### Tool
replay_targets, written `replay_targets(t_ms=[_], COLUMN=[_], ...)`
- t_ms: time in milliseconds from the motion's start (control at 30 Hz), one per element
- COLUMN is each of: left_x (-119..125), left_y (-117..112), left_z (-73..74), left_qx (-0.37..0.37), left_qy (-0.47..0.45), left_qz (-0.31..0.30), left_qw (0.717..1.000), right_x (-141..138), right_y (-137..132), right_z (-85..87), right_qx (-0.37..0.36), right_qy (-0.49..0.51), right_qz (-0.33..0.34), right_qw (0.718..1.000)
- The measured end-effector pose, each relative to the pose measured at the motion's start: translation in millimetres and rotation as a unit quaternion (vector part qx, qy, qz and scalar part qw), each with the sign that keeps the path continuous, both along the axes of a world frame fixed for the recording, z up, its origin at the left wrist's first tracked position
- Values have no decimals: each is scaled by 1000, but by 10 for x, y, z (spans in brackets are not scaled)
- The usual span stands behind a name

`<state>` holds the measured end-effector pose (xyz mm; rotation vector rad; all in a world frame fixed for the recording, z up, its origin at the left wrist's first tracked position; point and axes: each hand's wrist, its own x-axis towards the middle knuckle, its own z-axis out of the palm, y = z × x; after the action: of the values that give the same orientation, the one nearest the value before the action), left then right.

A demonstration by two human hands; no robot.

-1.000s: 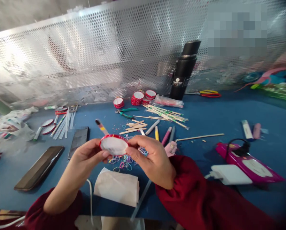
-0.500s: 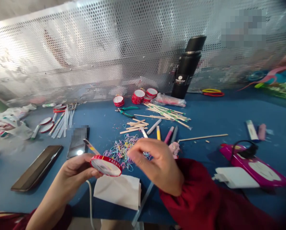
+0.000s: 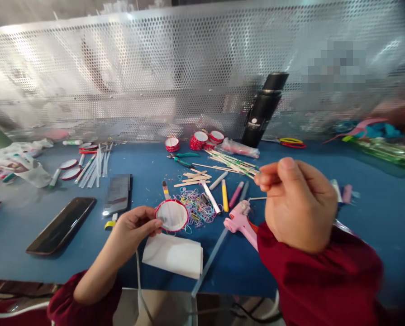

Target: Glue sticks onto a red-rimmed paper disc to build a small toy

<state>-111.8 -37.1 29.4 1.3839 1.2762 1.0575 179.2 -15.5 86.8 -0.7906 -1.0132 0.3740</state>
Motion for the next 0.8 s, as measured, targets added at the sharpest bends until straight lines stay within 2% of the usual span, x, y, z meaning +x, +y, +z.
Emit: replay_targets(t_ms=[100, 200, 300, 467, 667, 800], left_x=[-17, -19, -18, -46, -77, -59], left_y=[4, -10, -25, -32, -10, 8], left_z=[20, 50, 59, 7, -46, -72], left_qx=[6, 23, 35, 10, 3, -6], left_qy=[-14, -38, -61, -89, -27, -5], left_qz=[21, 59, 88, 46, 10, -13], left_qw=[1000, 997, 994, 995, 1000, 1000], right_x=[38, 59, 36, -118, -350, -313], right_y=[-341, -597, -707, -730, -784, -811], right_z=[43, -17, -161, -333, -324, -328], right_qx=[-67, -151, -170, -155, -157, -169], right_qy=[-110, -270, -374, -453, -502, -545], right_qz=[-11, 21, 34, 37, 89, 97], right_qw=[992, 951, 911, 877, 846, 815])
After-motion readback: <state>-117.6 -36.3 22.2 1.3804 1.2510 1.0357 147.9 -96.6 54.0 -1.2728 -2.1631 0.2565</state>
